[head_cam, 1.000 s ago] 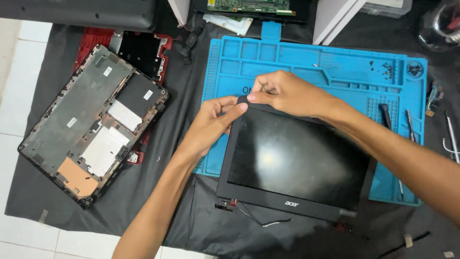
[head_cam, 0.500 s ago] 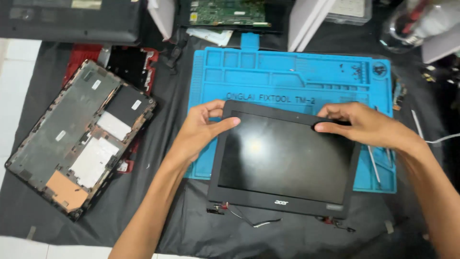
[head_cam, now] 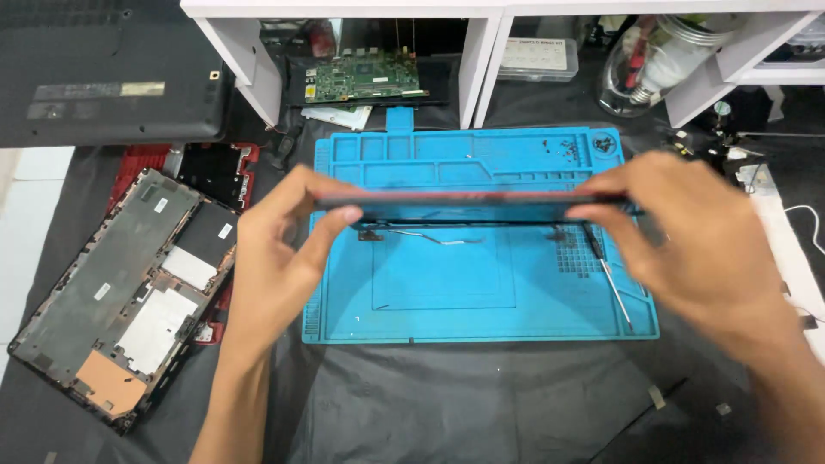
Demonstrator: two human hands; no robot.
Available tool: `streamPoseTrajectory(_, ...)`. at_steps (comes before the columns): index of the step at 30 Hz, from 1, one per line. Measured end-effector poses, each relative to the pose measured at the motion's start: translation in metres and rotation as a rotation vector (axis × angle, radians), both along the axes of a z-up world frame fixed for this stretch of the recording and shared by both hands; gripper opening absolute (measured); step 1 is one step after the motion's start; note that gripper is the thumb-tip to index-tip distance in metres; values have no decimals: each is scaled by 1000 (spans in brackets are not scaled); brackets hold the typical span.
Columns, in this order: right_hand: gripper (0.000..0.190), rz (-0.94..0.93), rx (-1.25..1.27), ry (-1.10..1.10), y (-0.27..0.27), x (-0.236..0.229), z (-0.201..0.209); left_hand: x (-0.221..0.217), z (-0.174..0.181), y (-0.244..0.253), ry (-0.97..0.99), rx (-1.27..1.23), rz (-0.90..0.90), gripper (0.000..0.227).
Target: The person assembles a laptop screen by attaching a black bezel to the display panel and securing it with screws. They then handle the red laptop base, placing it on a blue work mat and using a screwdriver to work on its internal components.
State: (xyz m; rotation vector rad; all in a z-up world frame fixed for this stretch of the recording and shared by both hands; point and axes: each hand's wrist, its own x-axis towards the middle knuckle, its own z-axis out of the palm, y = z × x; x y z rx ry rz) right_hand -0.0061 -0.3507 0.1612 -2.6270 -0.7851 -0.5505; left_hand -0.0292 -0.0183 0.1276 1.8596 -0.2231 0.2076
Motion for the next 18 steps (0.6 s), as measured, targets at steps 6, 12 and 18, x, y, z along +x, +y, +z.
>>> streamPoseTrajectory(6,21,26,19,-127,18,-17,-22,-30,4,-7,-136,329,133,17)
streamPoseTrajectory(12,24,11,78,-112,16,-30,-31,-34,7,-70,-567,813,131,44)
streamPoseTrajectory(18,31,-67,151,-77,-5,-38,-26,-24,-3,-119,-699,757,-76,41)
